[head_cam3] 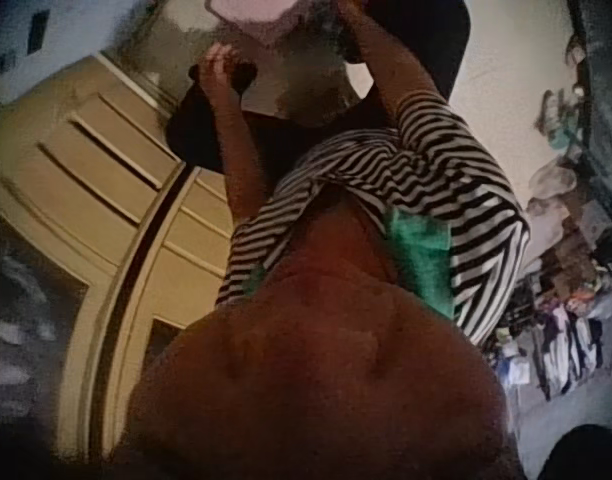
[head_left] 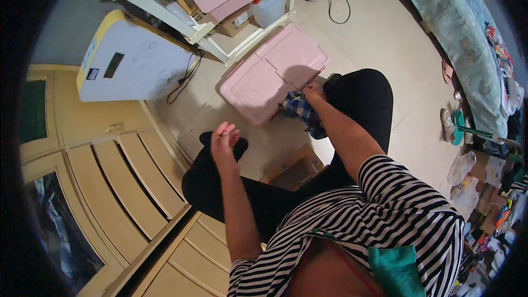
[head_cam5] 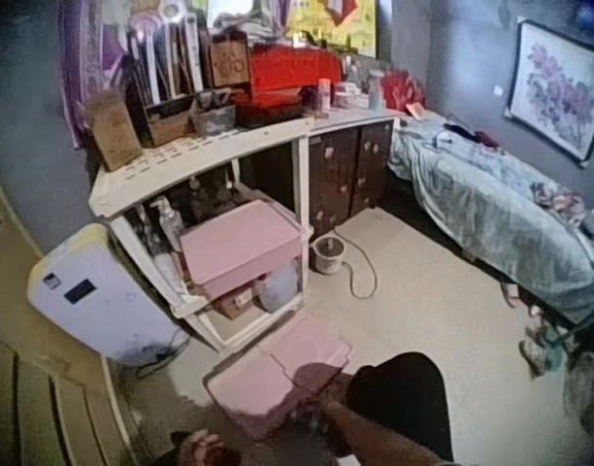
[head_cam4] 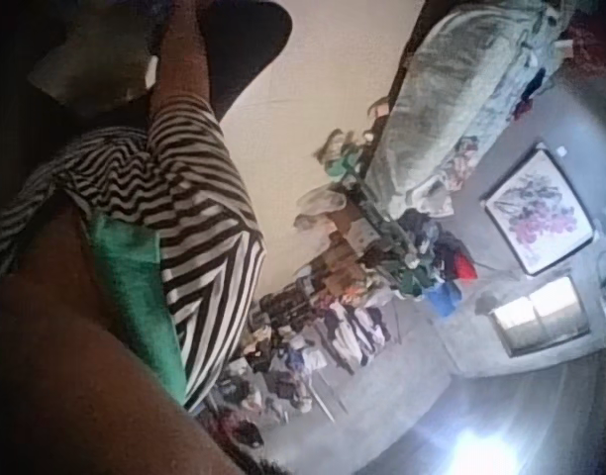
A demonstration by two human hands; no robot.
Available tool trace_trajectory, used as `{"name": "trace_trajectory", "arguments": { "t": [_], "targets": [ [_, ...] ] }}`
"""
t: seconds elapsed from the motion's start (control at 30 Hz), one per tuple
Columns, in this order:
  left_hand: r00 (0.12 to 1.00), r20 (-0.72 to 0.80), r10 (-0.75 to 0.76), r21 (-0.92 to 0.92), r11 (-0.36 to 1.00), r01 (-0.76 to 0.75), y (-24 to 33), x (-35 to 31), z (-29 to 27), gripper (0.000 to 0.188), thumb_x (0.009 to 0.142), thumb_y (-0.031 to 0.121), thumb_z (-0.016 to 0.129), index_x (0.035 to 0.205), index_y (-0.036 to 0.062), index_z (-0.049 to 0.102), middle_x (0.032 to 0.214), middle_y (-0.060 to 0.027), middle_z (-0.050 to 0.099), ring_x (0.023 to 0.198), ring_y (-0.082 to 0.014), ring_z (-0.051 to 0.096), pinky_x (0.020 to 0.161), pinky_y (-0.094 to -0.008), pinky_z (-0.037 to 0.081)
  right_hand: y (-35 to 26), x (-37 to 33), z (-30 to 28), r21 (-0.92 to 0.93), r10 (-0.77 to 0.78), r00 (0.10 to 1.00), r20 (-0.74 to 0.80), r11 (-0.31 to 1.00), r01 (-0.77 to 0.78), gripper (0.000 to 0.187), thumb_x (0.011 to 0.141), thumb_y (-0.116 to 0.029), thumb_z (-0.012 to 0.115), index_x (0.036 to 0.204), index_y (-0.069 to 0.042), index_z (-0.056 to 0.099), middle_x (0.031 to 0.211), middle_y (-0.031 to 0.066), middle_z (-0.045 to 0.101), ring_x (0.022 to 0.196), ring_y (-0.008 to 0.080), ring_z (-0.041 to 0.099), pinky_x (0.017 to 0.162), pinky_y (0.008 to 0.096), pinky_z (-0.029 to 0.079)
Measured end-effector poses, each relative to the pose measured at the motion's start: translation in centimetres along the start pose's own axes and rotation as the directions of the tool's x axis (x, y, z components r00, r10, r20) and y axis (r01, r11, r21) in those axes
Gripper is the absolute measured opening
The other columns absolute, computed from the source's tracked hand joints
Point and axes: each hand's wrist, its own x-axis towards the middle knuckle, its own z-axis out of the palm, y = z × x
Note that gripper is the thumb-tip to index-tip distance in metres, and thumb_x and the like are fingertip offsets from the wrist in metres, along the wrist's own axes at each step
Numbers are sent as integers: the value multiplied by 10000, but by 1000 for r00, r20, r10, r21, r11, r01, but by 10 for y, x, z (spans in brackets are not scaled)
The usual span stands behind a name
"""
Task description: The person sits on the floor and wipes various surfaces in a cluttered room using a blue cloth. They clean a white plastic shelf unit, a pink storage box, and a yellow and white appliance, moving items aside as needed.
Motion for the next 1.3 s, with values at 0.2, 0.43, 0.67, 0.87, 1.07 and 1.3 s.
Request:
{"name": "trace_trajectory", "arguments": {
  "t": [0.2,0.43,0.67,0.87,1.07,1.3],
  "targets": [
    [994,111,1,416,908,-47,56,62,-6,259,984,166,514,1195,35,589,1048,-74,647,911,-169,631,834,-286,486,20,39,8,125,226,966,-124,970,-211,431,731,-335,747,1060,-61,691,1065,169,693,1004,322,663,888,409,514],
    [837,536,-111,642,697,-319,28,116,85,334,949,193,550,1234,19,559,1063,-153,642,970,-235,628,880,-348,483,29,79,16,92,273,950,-152,961,-261,437,751,-377,727,1046,-56,707,1053,163,700,987,328,665,883,413,509],
    [520,729,-445,659,253,-708,32,91,131,431,920,275,582,1300,78,526,1197,-194,597,1098,-380,567,950,-465,449,64,102,39,87,139,972,-190,988,-124,291,827,-306,680,963,-52,717,894,135,713,826,296,681,761,416,518],
    [504,786,-359,595,218,-773,20,106,128,440,908,263,591,1296,72,511,1159,-179,608,1066,-358,584,925,-476,455,109,84,47,-145,76,946,-314,981,-127,176,884,-207,608,939,-54,678,850,143,684,784,310,657,737,430,511],
    [569,786,-242,615,206,-761,24,106,127,450,888,264,611,1282,66,521,1132,-151,622,1032,-346,603,900,-462,475,-26,45,34,7,-249,860,-446,960,281,213,885,-153,601,1072,-52,619,1023,136,641,928,291,631,815,375,496],
    [568,749,-340,641,157,-751,23,107,120,465,847,285,645,1237,53,544,1047,-162,631,984,-312,626,806,-452,501,-172,111,13,-395,-590,806,50,729,559,270,879,-158,555,1145,-180,599,1186,90,597,1031,299,634,826,403,531]
  ]
}}
